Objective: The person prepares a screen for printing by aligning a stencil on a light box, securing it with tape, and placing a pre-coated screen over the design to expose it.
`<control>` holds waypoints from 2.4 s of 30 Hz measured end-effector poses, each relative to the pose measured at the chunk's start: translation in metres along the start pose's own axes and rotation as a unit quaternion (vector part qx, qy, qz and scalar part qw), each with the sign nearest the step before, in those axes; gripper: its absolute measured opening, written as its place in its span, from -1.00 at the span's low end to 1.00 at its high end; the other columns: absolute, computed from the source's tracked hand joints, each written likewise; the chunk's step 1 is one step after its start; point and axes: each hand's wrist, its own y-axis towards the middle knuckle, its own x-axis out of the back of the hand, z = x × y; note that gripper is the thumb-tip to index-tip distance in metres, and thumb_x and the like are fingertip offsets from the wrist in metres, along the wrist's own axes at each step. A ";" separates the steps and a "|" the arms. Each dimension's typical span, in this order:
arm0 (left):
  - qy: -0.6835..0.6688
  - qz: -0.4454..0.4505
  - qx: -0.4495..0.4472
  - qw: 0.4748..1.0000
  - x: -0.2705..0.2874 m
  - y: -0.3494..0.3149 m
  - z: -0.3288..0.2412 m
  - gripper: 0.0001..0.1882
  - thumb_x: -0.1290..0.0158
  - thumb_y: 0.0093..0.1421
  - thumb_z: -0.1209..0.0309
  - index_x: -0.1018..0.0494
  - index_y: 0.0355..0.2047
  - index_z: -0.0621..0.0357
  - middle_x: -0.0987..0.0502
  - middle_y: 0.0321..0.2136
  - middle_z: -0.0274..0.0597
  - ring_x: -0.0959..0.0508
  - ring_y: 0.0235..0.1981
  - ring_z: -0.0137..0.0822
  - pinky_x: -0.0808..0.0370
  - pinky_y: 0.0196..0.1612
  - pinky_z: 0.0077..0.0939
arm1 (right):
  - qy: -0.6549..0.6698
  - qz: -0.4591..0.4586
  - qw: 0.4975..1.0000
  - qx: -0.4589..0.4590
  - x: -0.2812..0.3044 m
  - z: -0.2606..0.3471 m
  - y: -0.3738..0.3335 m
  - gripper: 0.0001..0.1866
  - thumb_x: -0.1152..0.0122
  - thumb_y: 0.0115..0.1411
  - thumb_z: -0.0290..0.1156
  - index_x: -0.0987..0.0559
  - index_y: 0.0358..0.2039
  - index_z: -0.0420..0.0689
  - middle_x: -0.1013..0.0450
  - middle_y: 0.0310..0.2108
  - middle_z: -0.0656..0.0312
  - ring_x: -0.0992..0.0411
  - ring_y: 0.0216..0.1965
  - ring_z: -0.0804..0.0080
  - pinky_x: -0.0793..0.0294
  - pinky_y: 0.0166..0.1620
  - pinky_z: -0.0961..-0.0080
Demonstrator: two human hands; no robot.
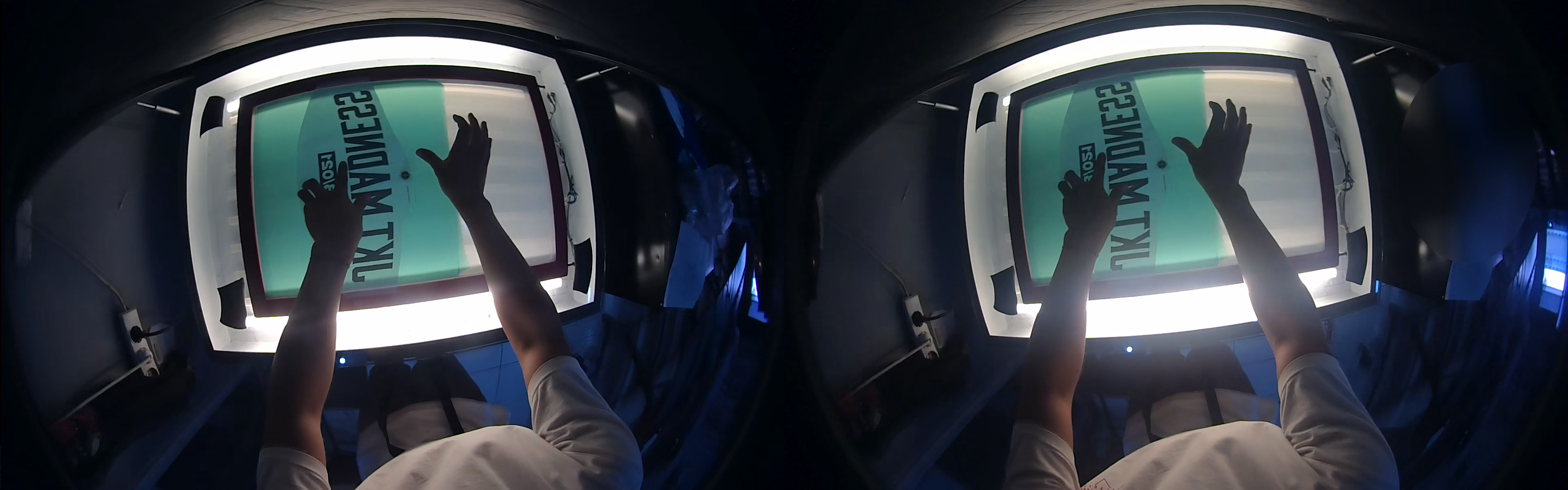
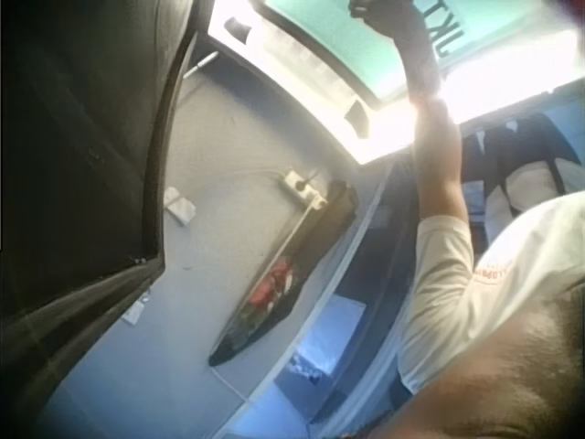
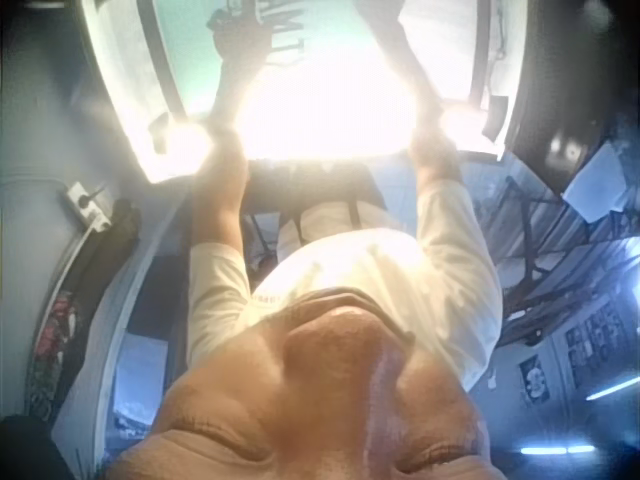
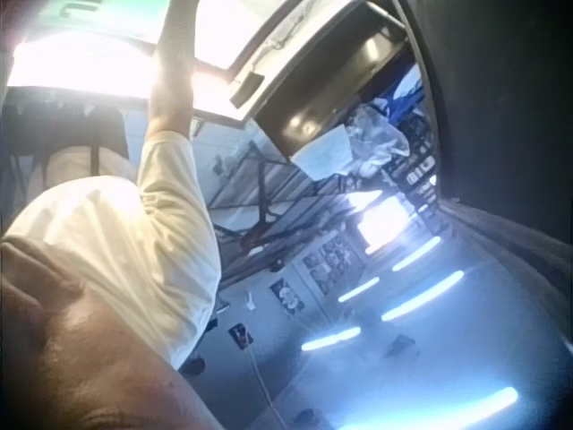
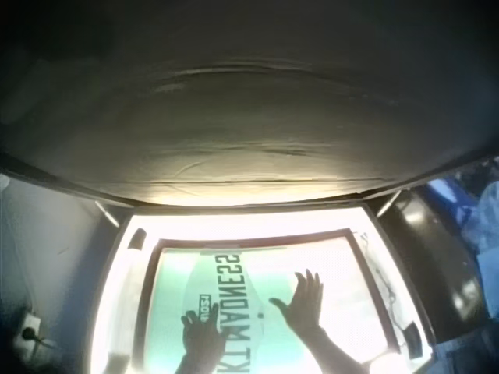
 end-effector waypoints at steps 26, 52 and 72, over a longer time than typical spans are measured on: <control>-0.004 -0.012 0.014 1.000 0.018 0.000 0.027 -0.15 0.04 0.11 -0.28 -0.26 0.18 0.14 -0.44 -0.31 0.09 -0.48 -0.32 0.01 -0.45 -0.36 -0.14 | 0.044 -0.016 0.939 -0.341 0.297 -0.168 -0.305 -0.59 -0.11 0.24 -0.38 -0.34 0.07 -0.21 -0.40 -0.02 -0.02 -0.41 -0.03 0.17 -0.40 0.04 0.24; -0.435 0.010 -0.500 0.749 0.267 -0.040 -0.518 -0.63 -0.11 0.16 0.30 -0.45 -0.08 0.26 -0.51 -0.17 0.10 -0.48 -0.09 0.06 -0.39 0.03 -0.15 | -0.091 -0.045 0.976 -0.194 0.472 -0.532 -0.076 -0.59 -0.10 0.19 -0.20 -0.48 0.01 -0.09 -0.46 -0.01 0.04 -0.38 0.07 0.07 -0.33 0.12 0.18; -0.511 0.114 -0.378 0.763 0.262 -0.015 -0.739 -0.80 0.03 0.23 0.33 -0.49 -0.32 0.20 -0.54 -0.38 0.12 -0.53 -0.26 0.14 -0.44 -0.21 -0.08 | 0.139 0.063 0.988 -0.026 0.521 -0.587 -0.013 -0.90 -0.27 0.07 -0.43 -0.61 -0.36 -0.09 -0.40 -0.12 0.19 -0.34 -0.01 0.21 -0.31 0.06 0.33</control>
